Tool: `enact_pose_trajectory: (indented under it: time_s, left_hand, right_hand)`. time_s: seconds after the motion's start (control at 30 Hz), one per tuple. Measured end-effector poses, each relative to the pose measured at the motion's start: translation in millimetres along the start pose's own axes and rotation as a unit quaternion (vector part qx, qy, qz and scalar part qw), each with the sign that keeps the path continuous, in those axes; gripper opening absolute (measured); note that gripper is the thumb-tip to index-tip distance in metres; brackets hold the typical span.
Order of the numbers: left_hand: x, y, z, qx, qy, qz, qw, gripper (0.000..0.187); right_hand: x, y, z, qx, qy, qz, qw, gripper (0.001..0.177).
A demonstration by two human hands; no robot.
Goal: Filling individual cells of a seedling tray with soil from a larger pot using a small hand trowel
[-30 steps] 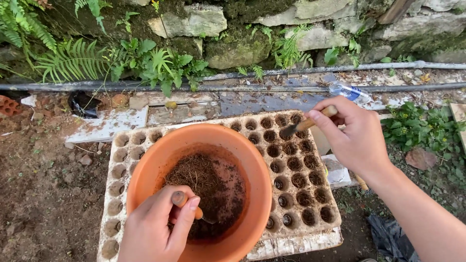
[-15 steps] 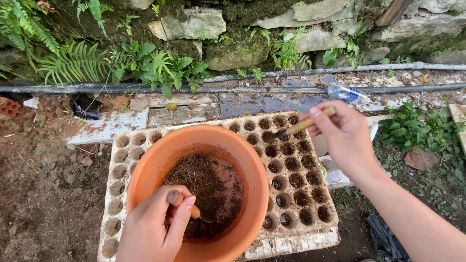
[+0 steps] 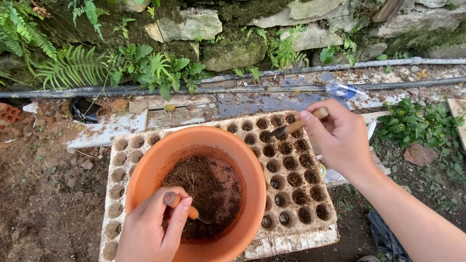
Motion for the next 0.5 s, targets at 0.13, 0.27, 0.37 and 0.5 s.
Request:
enact_pose_trajectory:
  time_s: [0.13,0.27,0.37,0.5]
  left_hand:
    - [1,5,-2,0.005,-0.025,-0.027,0.999,0.021]
    - [3,4,-3,-0.014,-0.015,-0.063,0.998,0.023]
    - [0,5,-3,-0.016,-0.009,-0.053,0.998,0.023]
    - [-1,5,-3,-0.012,-0.02,-0.077,0.997,0.022]
  right_hand:
    - [3,-4,-10,-0.025,0.048,-0.015,0.998,0.013]
    - [1,-12,-18,-0.023,0.04,-0.071,0.996,0.012]
    - [0,-16,-12,-0.014,0.016,-0.08,0.997,0.01]
    - [5,-13,-16,0.006,0.041,-0.113,0.993,0.01]
Point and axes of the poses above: each hand's wrist, its own x-axis towards the middle knuckle, its own z-axis out of the back of the hand, y = z × x, the point moved 2 cm from there along x, towards the middle knuckle, and after that the axes turned 11 degrees about -z, right-handed, at the moved point
